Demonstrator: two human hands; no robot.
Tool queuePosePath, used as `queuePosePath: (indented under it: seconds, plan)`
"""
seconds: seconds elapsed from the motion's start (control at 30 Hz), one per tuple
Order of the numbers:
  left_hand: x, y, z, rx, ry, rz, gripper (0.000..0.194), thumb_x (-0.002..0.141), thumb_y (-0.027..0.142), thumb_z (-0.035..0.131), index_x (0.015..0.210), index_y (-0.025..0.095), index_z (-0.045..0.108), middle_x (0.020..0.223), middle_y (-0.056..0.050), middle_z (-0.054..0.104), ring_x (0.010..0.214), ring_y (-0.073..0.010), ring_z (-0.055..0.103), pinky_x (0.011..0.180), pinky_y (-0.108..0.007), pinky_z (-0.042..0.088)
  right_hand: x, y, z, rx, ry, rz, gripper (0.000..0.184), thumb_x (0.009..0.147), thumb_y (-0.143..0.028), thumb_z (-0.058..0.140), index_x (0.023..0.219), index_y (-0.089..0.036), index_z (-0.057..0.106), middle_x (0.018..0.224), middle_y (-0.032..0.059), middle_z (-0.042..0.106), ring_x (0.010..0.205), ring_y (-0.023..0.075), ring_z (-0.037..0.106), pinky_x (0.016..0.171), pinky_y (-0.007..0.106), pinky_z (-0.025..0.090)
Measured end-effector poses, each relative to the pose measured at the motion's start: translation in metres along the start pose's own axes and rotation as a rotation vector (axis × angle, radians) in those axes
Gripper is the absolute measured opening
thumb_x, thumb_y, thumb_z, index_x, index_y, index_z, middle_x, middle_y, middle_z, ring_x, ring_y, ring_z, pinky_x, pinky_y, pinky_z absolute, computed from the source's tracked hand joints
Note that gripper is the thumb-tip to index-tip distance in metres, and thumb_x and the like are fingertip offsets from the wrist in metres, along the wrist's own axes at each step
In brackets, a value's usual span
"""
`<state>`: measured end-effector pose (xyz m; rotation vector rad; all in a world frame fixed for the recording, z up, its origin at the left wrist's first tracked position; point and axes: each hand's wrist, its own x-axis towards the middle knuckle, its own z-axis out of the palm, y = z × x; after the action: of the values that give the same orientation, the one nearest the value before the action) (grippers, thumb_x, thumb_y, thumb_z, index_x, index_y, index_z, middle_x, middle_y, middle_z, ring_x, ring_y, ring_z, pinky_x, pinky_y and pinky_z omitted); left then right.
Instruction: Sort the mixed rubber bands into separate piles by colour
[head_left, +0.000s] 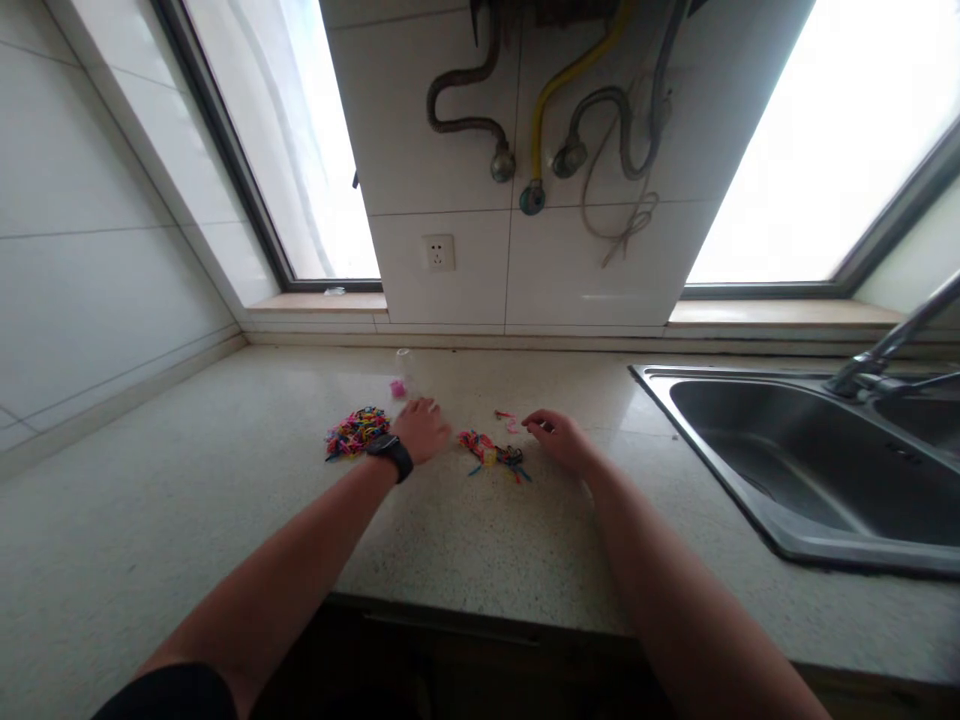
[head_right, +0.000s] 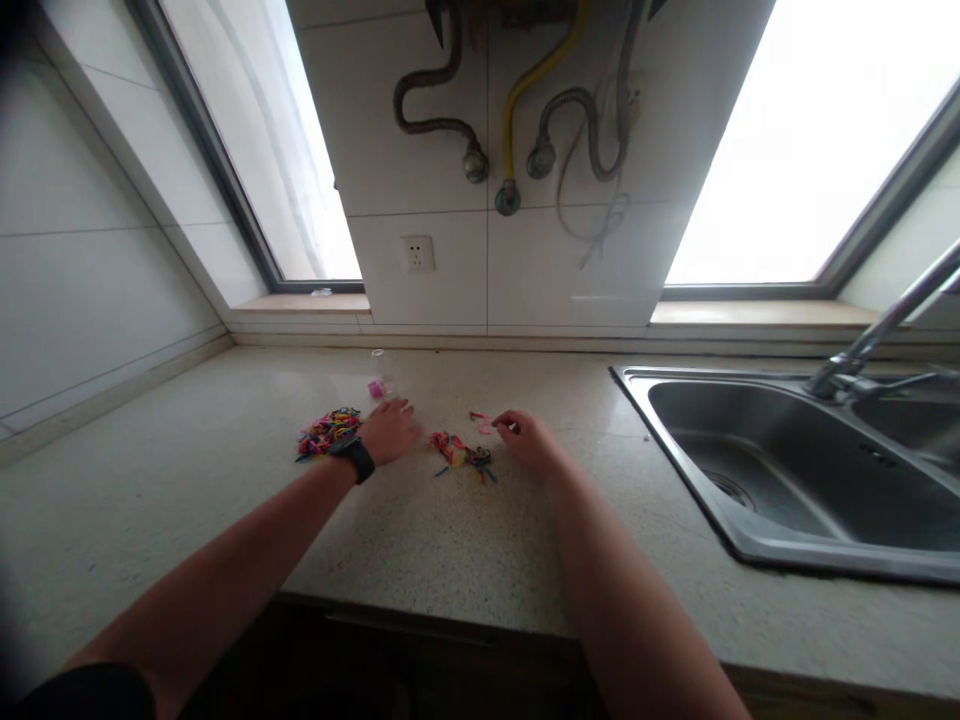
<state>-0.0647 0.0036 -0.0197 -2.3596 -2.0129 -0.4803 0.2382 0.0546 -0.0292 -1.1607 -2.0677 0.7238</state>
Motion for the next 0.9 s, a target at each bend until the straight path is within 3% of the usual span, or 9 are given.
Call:
queuePosePath:
  seconds: [0.1, 0.17, 0.37, 0.57, 0.73, 0.8, 0.9]
  plan:
    - [-0.002, -0.031, -0.018, 0.012, -0.025, -0.019, 0.038, 0.087, 0.044, 0.05, 0.094, 0.017, 0.075, 0.108, -0.02, 0.067, 0.114, -0.0401, 0.054, 0.099, -0.054, 0.032, 0.004, -0.001, 0.002, -0.011, -0.005, -0.001, 0.027, 0.085, -0.03, 0.051, 0.097, -0.018, 0.072, 0.079, 0.0052, 0.069, 0.068, 0.0158, 0.059, 0.063, 0.026, 0.043]
    - [-0.004, -0.038, -0.024, 0.009, -0.026, -0.012, 0.03, 0.086, 0.039, 0.052, 0.087, 0.021, 0.076, 0.102, -0.017, 0.068, 0.108, -0.0374, 0.057, 0.096, -0.052, 0.034, 0.007, 0.0, 0.004, -0.016, -0.006, 0.0, 0.027, 0.084, -0.03, 0.052, 0.096, -0.018, 0.073, 0.077, 0.0047, 0.068, 0.066, 0.0155, 0.058, 0.061, 0.026, 0.041]
    - [-0.007, -0.036, -0.032, -0.03, 0.013, 0.016, 0.018, 0.079, 0.031, 0.06, 0.082, 0.023, 0.076, 0.095, -0.011, 0.071, 0.102, -0.0317, 0.058, 0.095, -0.045, 0.037, 0.008, 0.008, 0.008, -0.021, -0.012, -0.021, 0.028, 0.085, -0.032, 0.051, 0.096, -0.019, 0.073, 0.075, 0.0034, 0.067, 0.064, 0.0147, 0.056, 0.059, 0.025, 0.04]
    - [-0.016, -0.073, -0.07, -0.105, 0.062, -0.024, 0.031, 0.084, 0.043, 0.052, 0.089, 0.023, 0.076, 0.096, -0.01, 0.071, 0.092, -0.027, 0.062, 0.091, -0.04, 0.043, 0.004, 0.008, 0.008, -0.016, -0.017, -0.047, 0.028, 0.084, -0.033, 0.052, 0.095, -0.019, 0.073, 0.074, 0.0037, 0.068, 0.064, 0.0152, 0.055, 0.06, 0.026, 0.041]
    - [-0.048, -0.094, -0.102, -0.207, -0.036, 0.0, 0.033, 0.079, 0.051, 0.059, 0.085, 0.026, 0.078, 0.087, -0.008, 0.071, 0.079, -0.0244, 0.063, 0.079, -0.035, 0.047, 0.001, 0.007, 0.007, -0.027, -0.019, -0.044, 0.028, 0.084, -0.032, 0.052, 0.095, -0.018, 0.073, 0.072, 0.0034, 0.067, 0.063, 0.0151, 0.055, 0.059, 0.026, 0.041]
    - [-0.068, -0.096, -0.107, -0.27, -0.058, -0.02, 0.033, 0.077, 0.053, 0.061, 0.086, 0.026, 0.077, 0.083, -0.006, 0.069, 0.074, -0.0229, 0.062, 0.073, -0.033, 0.047, 0.0, 0.007, 0.007, -0.036, -0.028, -0.031, 0.027, 0.085, -0.032, 0.051, 0.095, -0.018, 0.073, 0.07, 0.0028, 0.065, 0.061, 0.0148, 0.054, 0.057, 0.025, 0.039]
    - [-0.102, -0.096, -0.105, -0.294, -0.228, -0.002, 0.033, 0.076, 0.053, 0.062, 0.09, 0.027, 0.075, 0.077, -0.003, 0.067, 0.069, -0.0205, 0.059, 0.066, -0.03, 0.045, -0.002, 0.006, 0.008, -0.04, -0.04, -0.034, 0.027, 0.085, -0.03, 0.051, 0.095, -0.018, 0.073, 0.07, 0.0024, 0.065, 0.061, 0.0146, 0.054, 0.057, 0.025, 0.039]
